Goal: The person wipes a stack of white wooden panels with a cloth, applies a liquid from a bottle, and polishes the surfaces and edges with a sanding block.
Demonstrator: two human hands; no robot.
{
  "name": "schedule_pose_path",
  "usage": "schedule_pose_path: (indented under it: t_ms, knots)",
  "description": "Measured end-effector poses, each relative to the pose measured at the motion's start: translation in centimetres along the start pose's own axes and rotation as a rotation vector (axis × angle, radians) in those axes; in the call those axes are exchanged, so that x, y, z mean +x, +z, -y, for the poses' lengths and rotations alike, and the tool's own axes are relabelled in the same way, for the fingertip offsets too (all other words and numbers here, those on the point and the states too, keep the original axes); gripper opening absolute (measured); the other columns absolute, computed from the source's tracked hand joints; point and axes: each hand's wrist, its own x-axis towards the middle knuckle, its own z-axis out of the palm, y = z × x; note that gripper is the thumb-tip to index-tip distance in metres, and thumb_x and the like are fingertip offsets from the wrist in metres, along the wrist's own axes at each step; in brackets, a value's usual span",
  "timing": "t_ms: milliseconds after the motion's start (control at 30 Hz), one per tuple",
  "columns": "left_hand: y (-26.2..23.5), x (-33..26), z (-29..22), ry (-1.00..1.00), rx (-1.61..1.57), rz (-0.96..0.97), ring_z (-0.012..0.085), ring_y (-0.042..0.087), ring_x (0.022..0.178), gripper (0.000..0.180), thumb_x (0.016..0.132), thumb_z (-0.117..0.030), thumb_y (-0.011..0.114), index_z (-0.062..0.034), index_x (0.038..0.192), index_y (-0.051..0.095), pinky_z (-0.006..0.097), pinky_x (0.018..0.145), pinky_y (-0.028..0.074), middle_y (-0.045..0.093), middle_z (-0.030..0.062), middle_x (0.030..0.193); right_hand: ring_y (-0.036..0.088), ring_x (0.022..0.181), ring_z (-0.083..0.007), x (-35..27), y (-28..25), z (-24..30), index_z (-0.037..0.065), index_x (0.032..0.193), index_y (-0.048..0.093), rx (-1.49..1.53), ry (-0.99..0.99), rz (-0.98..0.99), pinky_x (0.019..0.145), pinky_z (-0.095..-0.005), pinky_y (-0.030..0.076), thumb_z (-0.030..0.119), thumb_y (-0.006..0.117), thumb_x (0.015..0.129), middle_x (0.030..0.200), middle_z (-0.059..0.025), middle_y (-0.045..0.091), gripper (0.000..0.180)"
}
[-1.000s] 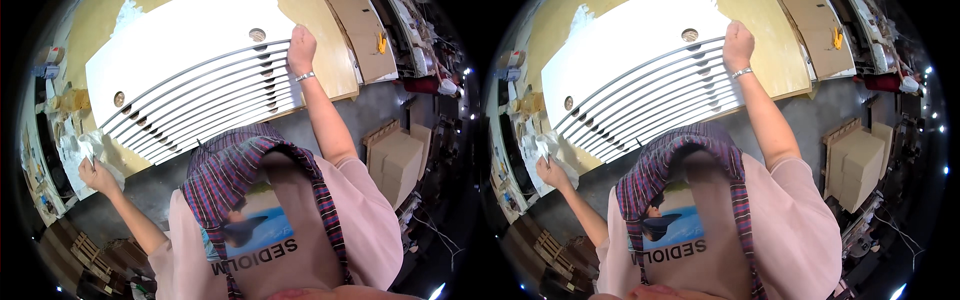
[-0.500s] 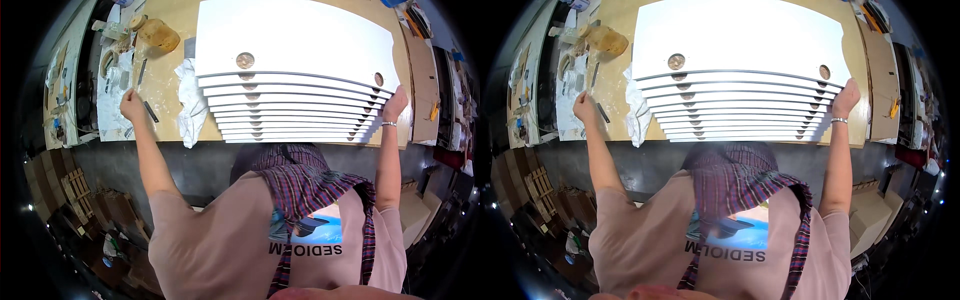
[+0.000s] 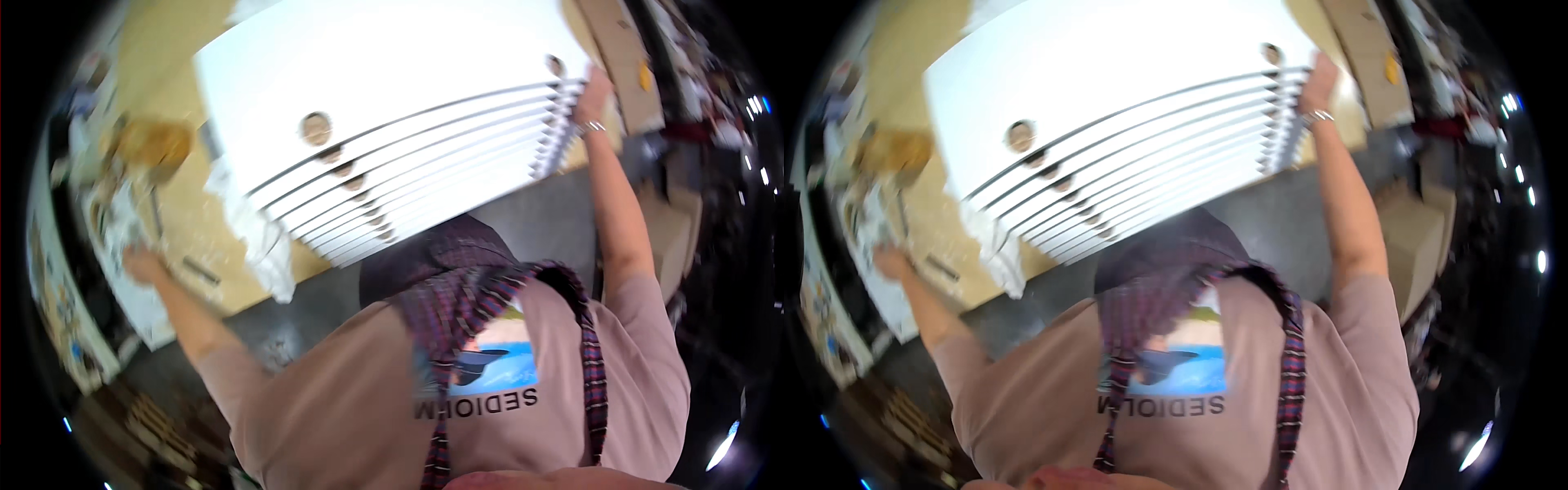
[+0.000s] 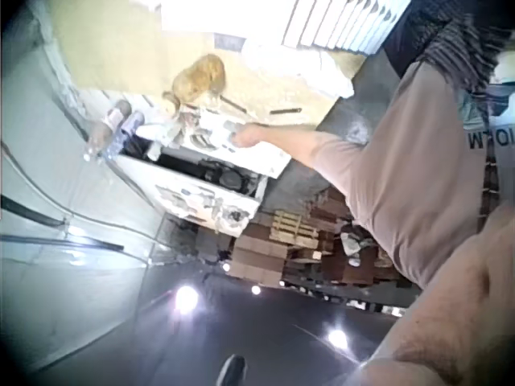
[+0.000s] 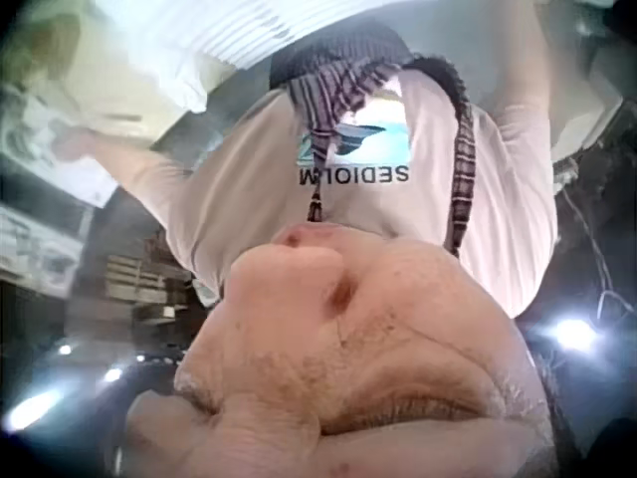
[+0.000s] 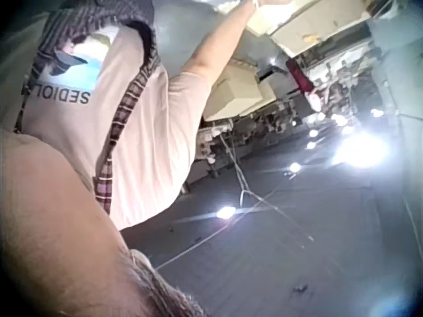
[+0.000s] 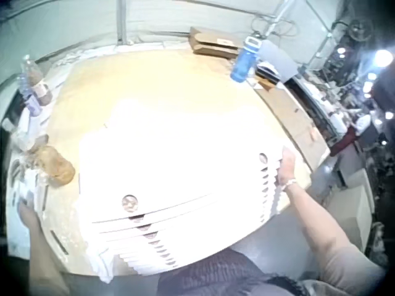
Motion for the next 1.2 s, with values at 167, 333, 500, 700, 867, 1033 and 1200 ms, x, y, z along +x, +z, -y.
schedule_pose_path:
  t_ms: [167,333,500,700,867,1033,1200]
  knots:
    - [-2.6,-0.3,-6.8,-0.176,-0.009,0.048,0.0359,0.064,0.100,0.048,0.078,-0.044,0.064,-0.0125,0.115,0.067,0.045,0.086,0.049,0.070,0.0126,0.110,0.057,0.071,-0.0382,2.7,-3.6,0.1,0.001,0.081,0.055,0.049,0.094,0.024,0.064,-0.0435,0.042,0.009,0.046,0.086,0.075,-0.0204,0.057,0.014]
    - [-10.0,-2.7,-10.5,-0.422,-0.399,-0.159,0.0295,0.065,0.094,0.044,0.080,-0.037,0.069,-0.0031,0.108,0.068,0.041,0.084,0.049,0.071,0.0125,0.106,0.040,0.059,-0.0183,3.9,-5.1,5.2,-0.003,0.070,0.045,0.692,0.620,-0.056,0.059,-0.0352,0.038,0.022,0.047,0.094,0.060,-0.0113,0.044,0.035]
    - [-25.0,-16.1,-28.3,0.059,-1.108,0.048,0.0198,0.061,0.092,0.028,0.089,-0.001,0.063,0.0081,0.115,0.059,0.032,0.083,0.050,0.064,0.0124,0.102,0.039,0.059,-0.0177,4.1,-6.1,5.2,-0.003,0.071,0.044,0.688,0.635,-0.029,0.059,-0.0353,0.038,0.023,0.045,0.094,0.061,-0.0114,0.041,0.035]
    - [-30.5,-28.7,-47.0,0.721,-1.136,0.142,0.0202,0.059,0.081,0.028,0.077,-0.001,0.073,0.0007,0.102,0.063,0.031,0.071,0.048,0.063,0.0104,0.094,0.057,0.068,-0.0392,4.4,-7.3,5.9,0.000,0.076,0.055,0.678,0.700,0.036,0.066,-0.0458,0.044,0.032,0.045,0.095,0.071,-0.0225,0.059,0.039]
    - [-32.2,-34.0,-58.5,0.809,-1.171,-0.044,0.0288,0.060,0.075,0.029,0.068,-0.008,0.077,-0.0021,0.093,0.063,0.037,0.064,0.047,0.062,0.0123,0.084,0.055,0.064,-0.0371,4.6,-7.3,6.6,0.000,0.077,0.055,0.814,0.654,0.108,0.064,-0.0451,0.044,0.033,0.045,0.096,0.068,-0.0204,0.057,0.040]
    - [-30.5,-34.6,-57.1,0.682,-1.004,-0.074,0.0215,0.056,0.067,0.023,0.073,-0.008,0.076,-0.0024,0.091,0.064,0.032,0.060,0.046,0.060,0.0079,0.078,0.055,0.062,-0.0334,4.4,-7.8,5.4,-0.001,0.077,0.054,0.982,0.653,0.188,0.063,-0.0429,0.044,0.031,0.048,0.097,0.064,-0.0176,0.056,0.038]
    - [-29.7,-34.7,-50.4,0.056,-0.996,-0.124,0.0158,0.053,0.074,0.023,0.079,-0.007,0.077,0.0008,0.091,0.058,0.029,0.067,0.045,0.056,0.0050,0.086,0.055,0.063,-0.0333,4.4,-7.8,4.9,0.000,0.078,0.052,1.016,0.643,0.166,0.064,-0.0431,0.044,0.030,0.050,0.097,0.067,-0.0172,0.057,0.036]
